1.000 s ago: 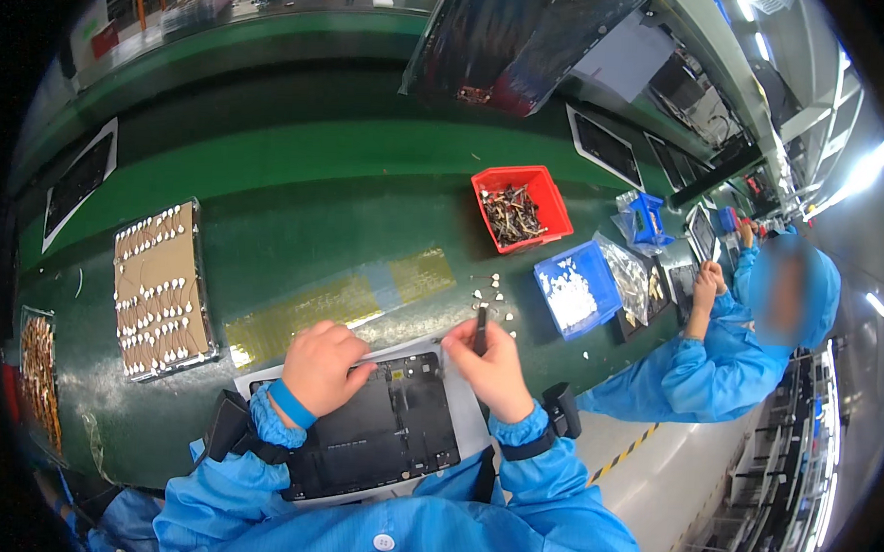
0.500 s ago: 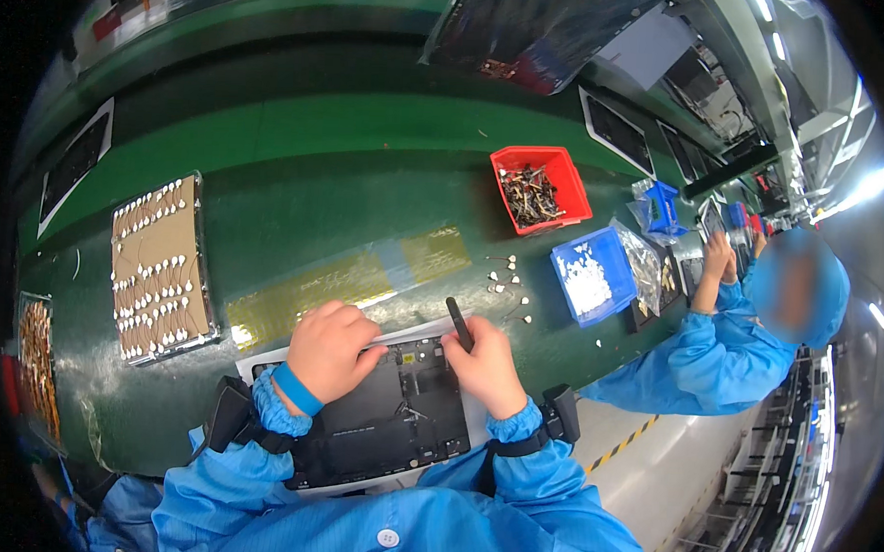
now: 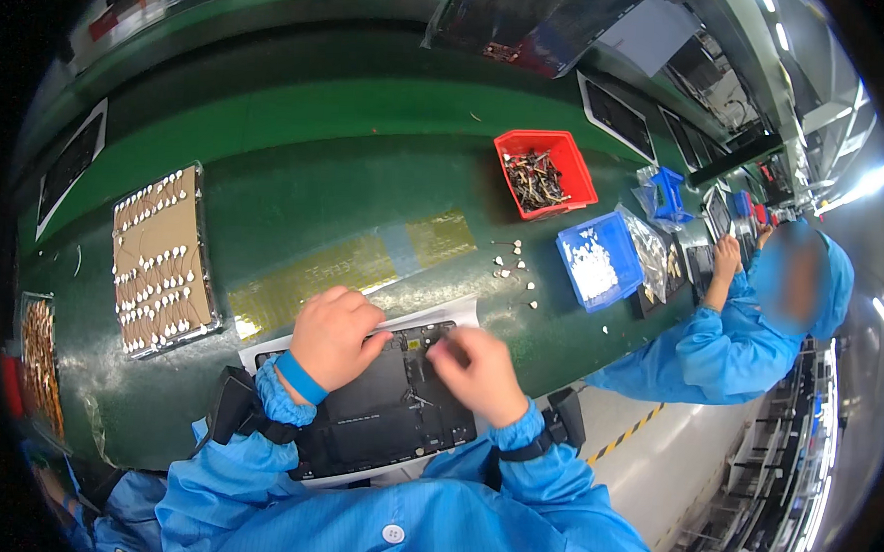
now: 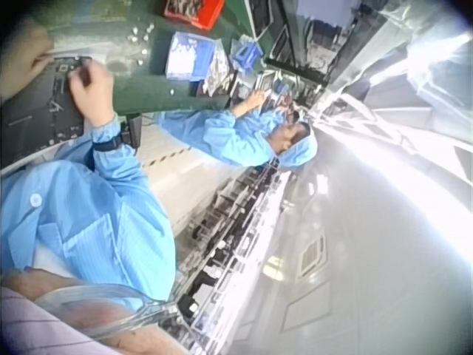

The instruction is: The person assembles internal electronic components and ribbon cables into a laptop case, using tweezers and a pick tool to position the circuitry within an assembly tray.

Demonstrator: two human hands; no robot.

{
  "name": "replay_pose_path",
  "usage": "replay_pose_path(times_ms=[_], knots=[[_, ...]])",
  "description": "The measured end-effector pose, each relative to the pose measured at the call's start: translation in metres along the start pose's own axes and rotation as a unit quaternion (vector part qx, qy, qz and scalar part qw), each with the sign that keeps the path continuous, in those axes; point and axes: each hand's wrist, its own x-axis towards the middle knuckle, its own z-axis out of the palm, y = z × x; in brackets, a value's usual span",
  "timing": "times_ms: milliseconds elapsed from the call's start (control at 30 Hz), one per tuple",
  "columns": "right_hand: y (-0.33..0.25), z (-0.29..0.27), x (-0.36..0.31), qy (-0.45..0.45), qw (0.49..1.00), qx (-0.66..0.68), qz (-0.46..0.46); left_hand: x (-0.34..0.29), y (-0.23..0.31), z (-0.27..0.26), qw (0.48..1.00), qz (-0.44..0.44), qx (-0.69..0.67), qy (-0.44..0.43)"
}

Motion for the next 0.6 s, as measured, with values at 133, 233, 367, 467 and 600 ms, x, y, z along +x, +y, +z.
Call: replay_pose_path(times_ms=[133, 233, 367, 467, 600], knots=[[-0.022, 0.002, -0.025, -0.135, 0.982, -0.045, -0.126, -0.001, 0.001, -0.002, 1.0, -0.001, -0.003, -0.007], [-0.018, 0.007, -0.03, -0.117, 0.982, -0.037, -0.145, 0.0, 0.001, -0.003, 1.0, -0.001, -0.001, -0.012], [-0.013, -0.017, -0.025, -0.014, 0.995, -0.023, -0.098, -0.002, 0.001, -0.004, 1.0, -0.003, 0.005, -0.013], [0.027, -0.048, -0.024, 0.155, 0.982, -0.089, 0.054, -0.001, 0.002, -0.005, 1.0, -0.003, -0.001, -0.018], [0.054, -0.061, -0.015, 0.169, 0.972, -0.134, 0.09, 0.0, 0.003, -0.008, 1.0, -0.009, -0.014, -0.016]])
